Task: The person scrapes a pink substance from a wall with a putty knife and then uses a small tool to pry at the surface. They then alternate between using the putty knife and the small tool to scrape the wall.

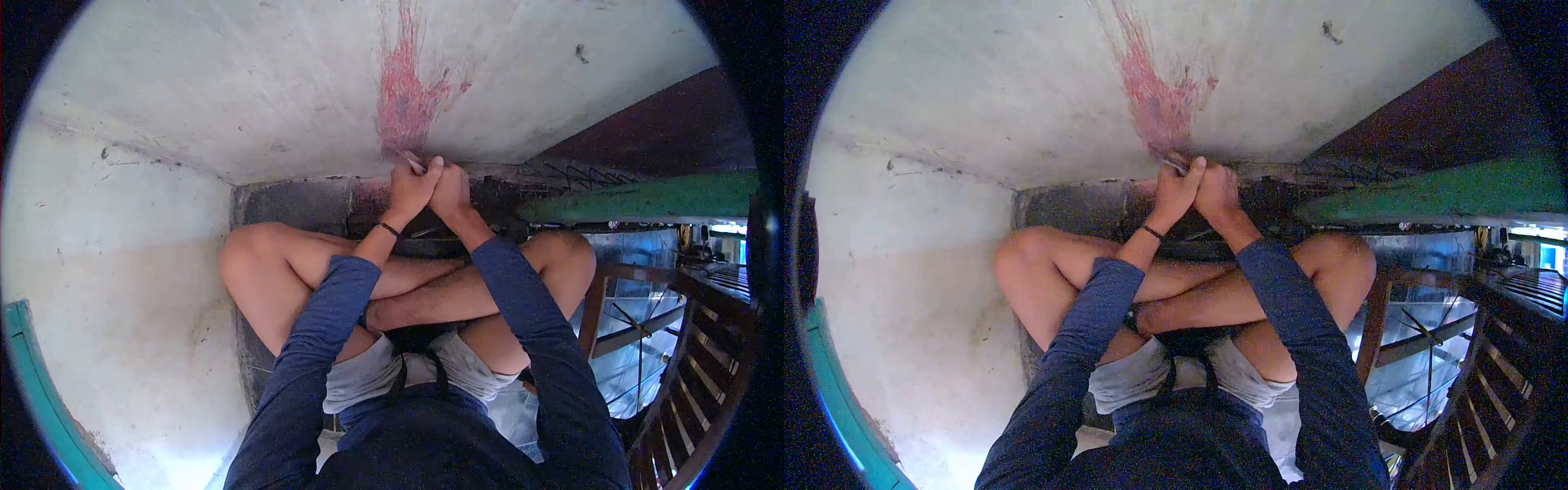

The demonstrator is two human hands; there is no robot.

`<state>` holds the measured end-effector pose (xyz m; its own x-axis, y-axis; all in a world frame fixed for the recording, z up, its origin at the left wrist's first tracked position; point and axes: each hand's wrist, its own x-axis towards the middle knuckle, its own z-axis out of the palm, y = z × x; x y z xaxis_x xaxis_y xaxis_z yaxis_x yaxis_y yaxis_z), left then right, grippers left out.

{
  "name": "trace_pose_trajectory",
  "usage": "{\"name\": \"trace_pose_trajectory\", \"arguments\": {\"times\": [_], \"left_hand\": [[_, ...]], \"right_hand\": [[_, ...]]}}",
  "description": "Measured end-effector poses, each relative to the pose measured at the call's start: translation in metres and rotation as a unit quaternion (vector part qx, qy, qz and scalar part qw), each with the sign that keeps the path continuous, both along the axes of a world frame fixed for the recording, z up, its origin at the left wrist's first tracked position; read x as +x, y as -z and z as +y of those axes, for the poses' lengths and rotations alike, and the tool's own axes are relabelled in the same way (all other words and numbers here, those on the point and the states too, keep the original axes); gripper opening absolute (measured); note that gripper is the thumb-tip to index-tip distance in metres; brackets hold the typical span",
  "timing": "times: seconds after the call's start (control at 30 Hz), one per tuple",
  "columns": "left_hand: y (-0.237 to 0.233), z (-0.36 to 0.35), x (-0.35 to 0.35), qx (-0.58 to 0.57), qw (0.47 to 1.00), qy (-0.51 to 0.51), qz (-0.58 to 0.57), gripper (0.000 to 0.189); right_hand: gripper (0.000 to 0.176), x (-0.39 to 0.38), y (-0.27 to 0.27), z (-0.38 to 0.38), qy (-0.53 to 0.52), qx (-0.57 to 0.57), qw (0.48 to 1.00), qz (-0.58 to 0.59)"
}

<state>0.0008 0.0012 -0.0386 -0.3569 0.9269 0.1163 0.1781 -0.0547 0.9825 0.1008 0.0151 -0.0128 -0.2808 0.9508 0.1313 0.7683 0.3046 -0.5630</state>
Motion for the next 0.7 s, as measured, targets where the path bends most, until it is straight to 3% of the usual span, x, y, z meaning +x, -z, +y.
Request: {"name": "trace_pose_trajectory", "arguments": {"times": [0.13, 0.23, 0.33, 0.43, 0.53, 0.6, 0.7], "left_hand": [[-0.020, -0.001, -0.008, -0.094, 0.995, 0.014, 0.040, 0.044], [-0.004, 0.002, -0.009, -0.129, 0.991, 0.025, 0.000, 0.045], [0.001, -0.008, -0.002, -0.127, 0.975, 0.050, -0.176, 0.046], [-0.010, -0.003, 0.004, -0.014, 0.999, -0.039, -0.017, 0.046], [-0.019, -0.004, -0.006, -0.083, 0.995, 0.033, 0.043, 0.048], [-0.009, -0.008, -0.002, -0.090, 0.995, 0.021, -0.039, 0.049], [0.000, -0.004, -0.001, -0.032, 0.999, 0.002, -0.009, 0.052]], "right_hand": [[0.028, -0.004, -0.006, 0.002, -0.006, -0.021, 1.000, 0.000], [0.028, -0.002, -0.008, 0.004, -0.030, -0.054, 0.995, -0.083], [0.030, 0.002, 0.006, 0.000, -0.053, -0.069, 0.987, -0.132], [0.030, 0.002, -0.011, 0.001, -0.035, -0.007, 0.997, -0.074], [0.028, -0.003, -0.016, -0.004, 0.018, -0.011, 1.000, -0.021], [0.027, 0.002, -0.005, -0.004, -0.032, -0.024, 0.997, -0.069], [0.025, 0.001, 0.000, -0.002, -0.030, 0.008, 0.998, -0.049]]}}
